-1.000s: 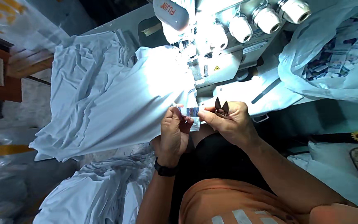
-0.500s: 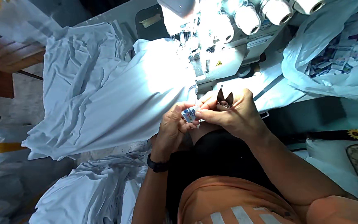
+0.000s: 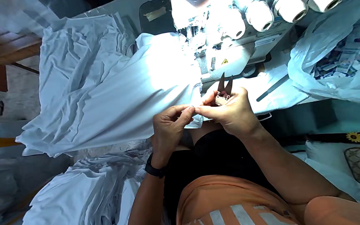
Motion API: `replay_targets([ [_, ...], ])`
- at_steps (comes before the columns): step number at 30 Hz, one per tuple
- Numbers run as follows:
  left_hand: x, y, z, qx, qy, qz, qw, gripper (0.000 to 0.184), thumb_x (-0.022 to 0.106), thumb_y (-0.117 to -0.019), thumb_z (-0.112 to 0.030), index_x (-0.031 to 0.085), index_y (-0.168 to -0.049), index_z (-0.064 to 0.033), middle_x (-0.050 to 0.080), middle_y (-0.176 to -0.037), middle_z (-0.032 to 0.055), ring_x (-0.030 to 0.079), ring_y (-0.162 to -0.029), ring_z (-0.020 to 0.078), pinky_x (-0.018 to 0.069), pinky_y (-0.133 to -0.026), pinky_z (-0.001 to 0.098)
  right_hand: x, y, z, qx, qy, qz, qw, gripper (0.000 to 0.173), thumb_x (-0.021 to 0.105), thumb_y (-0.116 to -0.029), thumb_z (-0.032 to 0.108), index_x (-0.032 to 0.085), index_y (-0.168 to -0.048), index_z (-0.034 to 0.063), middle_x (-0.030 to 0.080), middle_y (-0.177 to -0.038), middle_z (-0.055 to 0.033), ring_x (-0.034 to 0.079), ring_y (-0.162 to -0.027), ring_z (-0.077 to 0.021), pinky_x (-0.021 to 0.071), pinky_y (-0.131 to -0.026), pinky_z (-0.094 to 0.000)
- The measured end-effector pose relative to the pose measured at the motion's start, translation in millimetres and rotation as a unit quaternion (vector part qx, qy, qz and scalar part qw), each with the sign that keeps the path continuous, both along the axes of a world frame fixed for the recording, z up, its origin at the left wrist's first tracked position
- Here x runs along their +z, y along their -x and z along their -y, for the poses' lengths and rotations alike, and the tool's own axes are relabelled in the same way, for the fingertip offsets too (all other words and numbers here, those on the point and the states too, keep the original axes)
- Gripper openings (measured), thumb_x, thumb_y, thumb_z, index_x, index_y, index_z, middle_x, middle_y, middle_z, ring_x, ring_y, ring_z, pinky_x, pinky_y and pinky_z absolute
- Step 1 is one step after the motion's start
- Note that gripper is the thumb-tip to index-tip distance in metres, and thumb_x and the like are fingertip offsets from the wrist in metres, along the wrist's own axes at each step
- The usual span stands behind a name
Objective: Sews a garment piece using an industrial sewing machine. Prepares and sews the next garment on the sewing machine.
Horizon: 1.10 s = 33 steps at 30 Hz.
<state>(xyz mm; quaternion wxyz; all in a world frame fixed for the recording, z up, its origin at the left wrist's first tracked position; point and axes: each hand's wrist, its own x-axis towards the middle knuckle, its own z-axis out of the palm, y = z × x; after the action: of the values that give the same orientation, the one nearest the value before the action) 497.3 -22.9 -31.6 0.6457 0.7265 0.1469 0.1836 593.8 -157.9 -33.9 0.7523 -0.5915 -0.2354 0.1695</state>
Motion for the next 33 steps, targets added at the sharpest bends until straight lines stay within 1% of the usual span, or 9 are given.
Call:
replay_targets([
  [5, 5, -4, -8, -0.020, -0.036, -0.004, 0.999, 0.006, 0.068, -0.0941, 0.000, 0.073, -0.097, -0.0012, 0.071, -0.079, -0.0052, 0.066, -0.066, -0.0007, 0.0586, -0.064, 0.0180, -2, -5, 1, 0.022, 0.011, -0.039, 0.999, 0.028, 0.076, -0.0731, -0.010, 0.064, -0.089, 0.0103, 0.067, -0.072, 0.0042, 0.059, -0.056, -0.0019, 0.0510, -0.049, -0.0158],
  [8, 24, -14, -25, -0.020, -0.067, 0.022, 0.997, 0.008, 0.067, -0.0935, -0.001, 0.073, -0.095, -0.0047, 0.072, -0.080, -0.0091, 0.066, -0.068, -0.0020, 0.0586, -0.065, 0.0175, -4, -28, 5, -0.010, 0.042, 0.144, 0.989, 0.034, 0.080, -0.0783, 0.001, 0.065, -0.109, 0.0023, 0.067, -0.088, 0.0043, 0.053, -0.063, 0.0047, 0.0453, -0.055, -0.0084],
  [10, 41, -20, -37, -0.019, -0.103, 0.028, 0.994, 0.007, 0.067, -0.0940, -0.002, 0.073, -0.096, -0.0050, 0.071, -0.080, -0.0100, 0.066, -0.068, -0.0019, 0.0588, -0.066, 0.0172, -13, -46, 5, -0.090, 0.104, 0.318, 0.938, 0.025, 0.075, -0.0834, 0.005, 0.067, -0.105, -0.0044, 0.065, -0.094, -0.0052, 0.050, -0.071, 0.0017, 0.0418, -0.065, -0.0087],
  [12, 52, -30, -47, -0.021, -0.162, 0.020, 0.986, 0.004, 0.067, -0.0946, -0.004, 0.072, -0.096, -0.0039, 0.070, -0.079, -0.0091, 0.065, -0.070, -0.0034, 0.0571, -0.067, 0.0152, -24, -65, 2, -0.126, 0.147, 0.459, 0.867, 0.020, 0.072, -0.0860, 0.004, 0.073, -0.104, -0.0047, 0.070, -0.101, -0.0192, 0.065, -0.085, -0.0168, 0.0533, -0.077, -0.0232],
  [14, 56, -42, -50, -0.014, -0.231, 0.004, 0.973, 0.005, 0.069, -0.0940, -0.008, 0.071, -0.092, -0.0043, 0.069, -0.082, -0.0073, 0.063, -0.075, -0.0053, 0.0538, -0.071, 0.0132, -34, -76, -3, -0.118, 0.146, 0.538, 0.822, 0.019, 0.069, -0.0892, 0.006, 0.077, -0.105, -0.0001, 0.068, -0.098, -0.0222, 0.067, -0.077, -0.0244, 0.0542, -0.065, -0.0304],
  [16, 52, -55, -47, -0.008, -0.292, -0.006, 0.956, 0.010, 0.071, -0.0919, -0.012, 0.072, -0.086, -0.0048, 0.068, -0.088, -0.0024, 0.062, -0.089, 0.0017, 0.0496, -0.084, 0.0218, -36, -77, -8, -0.096, 0.119, 0.557, 0.816, 0.016, 0.068, -0.0920, 0.009, 0.080, -0.103, 0.0060, 0.066, -0.095, -0.0191, 0.057, -0.065, -0.0182, 0.0435, -0.053, -0.0267],
  [20, 35, -74, -39, -0.021, -0.346, -0.039, 0.937, 0.013, 0.074, -0.0900, -0.017, 0.075, -0.082, -0.0072, 0.067, -0.106, 0.0069, 0.058, -0.112, 0.0238, 0.0353, -0.102, 0.0564, -38, -67, -12, -0.085, 0.061, 0.531, 0.841, 0.011, 0.067, -0.0917, 0.004, 0.078, -0.093, 0.0029, 0.067, -0.096, -0.0178, 0.057, -0.073, -0.0134, 0.0457, -0.062, -0.0211],
  [28, 25, -82, -38, -0.011, -0.389, -0.042, 0.920, 0.013, 0.070, -0.0875, -0.014, 0.074, -0.078, -0.0066, 0.068, -0.101, 0.0074, 0.058, -0.110, 0.0255, 0.0328, -0.102, 0.0570, -36, -63, -11, -0.102, 0.101, 0.573, 0.807, 0.015, 0.062, -0.0938, 0.001, 0.077, -0.095, 0.0024, 0.075, -0.103, -0.0188, 0.071, -0.085, -0.0247, 0.0546, -0.068, -0.0308],
  [33, 25, -82, -46, -0.021, -0.400, -0.030, 0.916, 0.013, 0.074, -0.0859, -0.017, 0.073, -0.078, -0.0066, 0.068, -0.097, 0.0074, 0.062, -0.104, 0.0232, 0.0364, -0.101, 0.0555, -28, -54, -10, -0.129, 0.178, 0.570, 0.791, 0.016, 0.062, -0.0918, 0.003, 0.078, -0.090, 0.0044, 0.077, -0.098, -0.0156, 0.063, -0.063, -0.0225, 0.0422, -0.052, -0.0331],
])
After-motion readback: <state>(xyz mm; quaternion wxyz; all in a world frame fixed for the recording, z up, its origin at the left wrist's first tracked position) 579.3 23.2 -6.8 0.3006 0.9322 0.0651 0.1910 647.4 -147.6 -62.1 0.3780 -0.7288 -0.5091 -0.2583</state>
